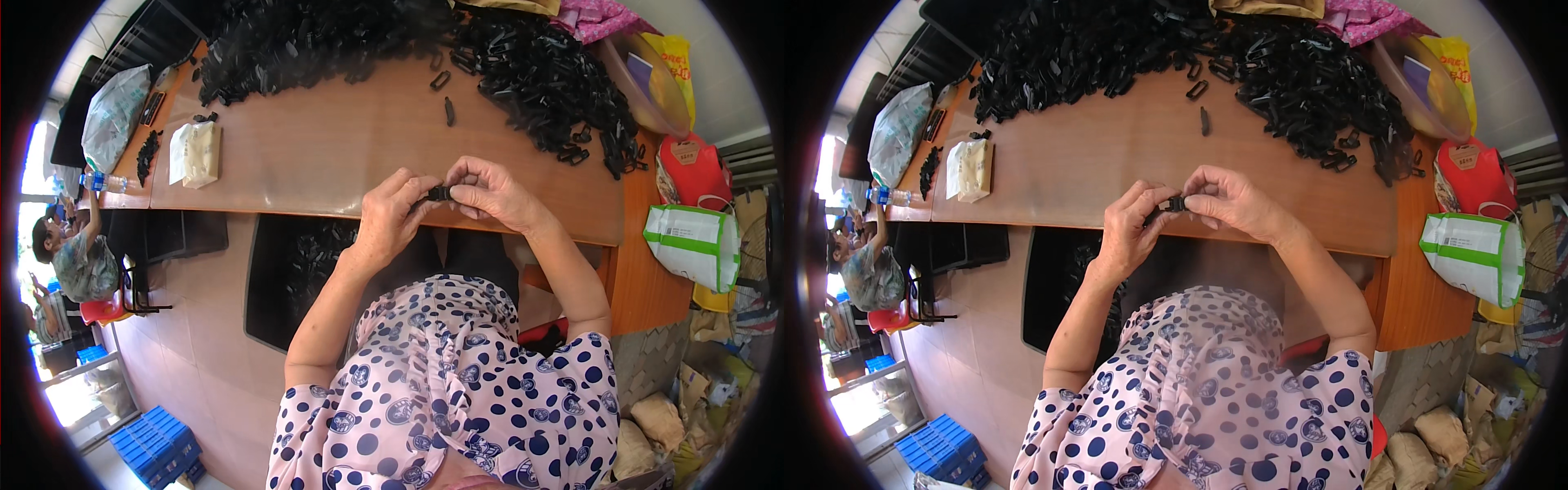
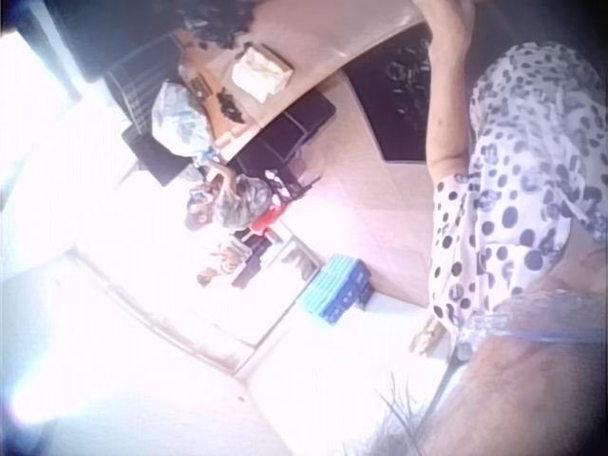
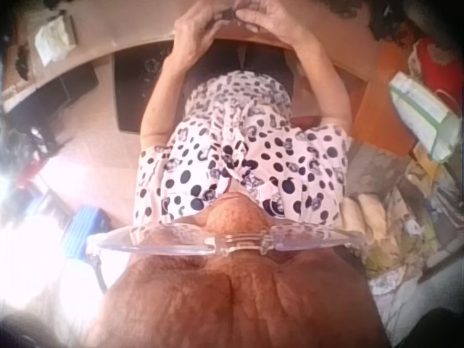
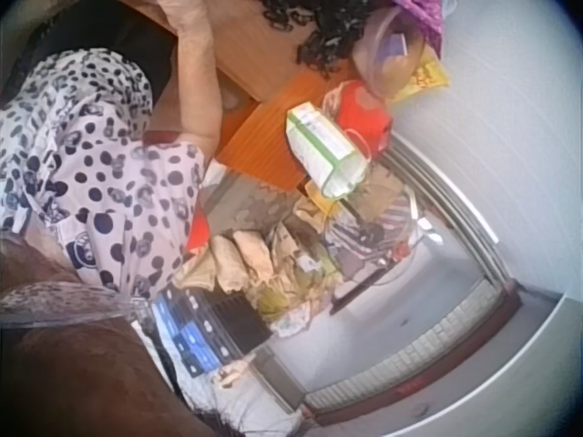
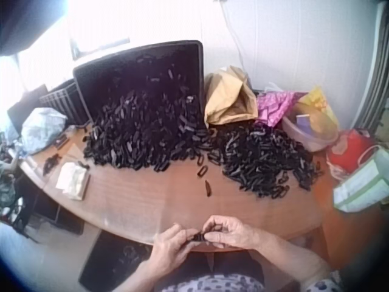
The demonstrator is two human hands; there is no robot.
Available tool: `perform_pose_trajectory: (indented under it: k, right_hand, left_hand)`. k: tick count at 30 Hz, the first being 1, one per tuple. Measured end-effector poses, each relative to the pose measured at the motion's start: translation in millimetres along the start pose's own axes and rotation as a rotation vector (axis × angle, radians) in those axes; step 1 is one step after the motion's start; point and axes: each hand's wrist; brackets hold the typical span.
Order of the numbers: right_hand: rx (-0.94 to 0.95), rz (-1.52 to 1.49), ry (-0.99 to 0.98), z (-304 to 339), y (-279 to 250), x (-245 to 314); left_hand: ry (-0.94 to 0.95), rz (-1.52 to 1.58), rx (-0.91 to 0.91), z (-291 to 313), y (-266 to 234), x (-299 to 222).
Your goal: The person repeatedly takes plastic buckle parts from the table, snaps them together by hand, and places the assembled buckles into a container below.
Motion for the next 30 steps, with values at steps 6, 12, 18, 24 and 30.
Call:
perform_pose_trajectory:
  k: [6,12,18,24,30]
  right_hand:
    - [-0.028,0.030,0.129,-1.9,6.3,0.7]
    - [-0.076,0.084,0.176,-1.6,16.2,-8.5]
    - [0.116,-0.337,0.338,2.8,10.0,-23.4]
    - [0.052,0.080,0.298,6.0,16.6,-24.4]
    - [0.154,-0.436,0.411,2.5,19.7,-29.8]
  left_hand:
    - [0.009,0.004,0.032,9.4,-4.8,-3.3]
    - [-0.011,-0.103,0.028,18.4,-6.4,-6.8]
    - [0.014,-0.001,0.134,23.6,-14.3,-0.3]
    - [0.023,-0.074,0.202,31.0,-18.9,-0.9]
    - [-0.321,0.256,0.203,41.9,-11.4,-1.6]
Point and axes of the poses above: each hand's wrist, its own z-axis away from the middle knuckle, its own y-axis out of the palm, x = y × z, and after that the axes turned 8 degrees about -y, right-handed
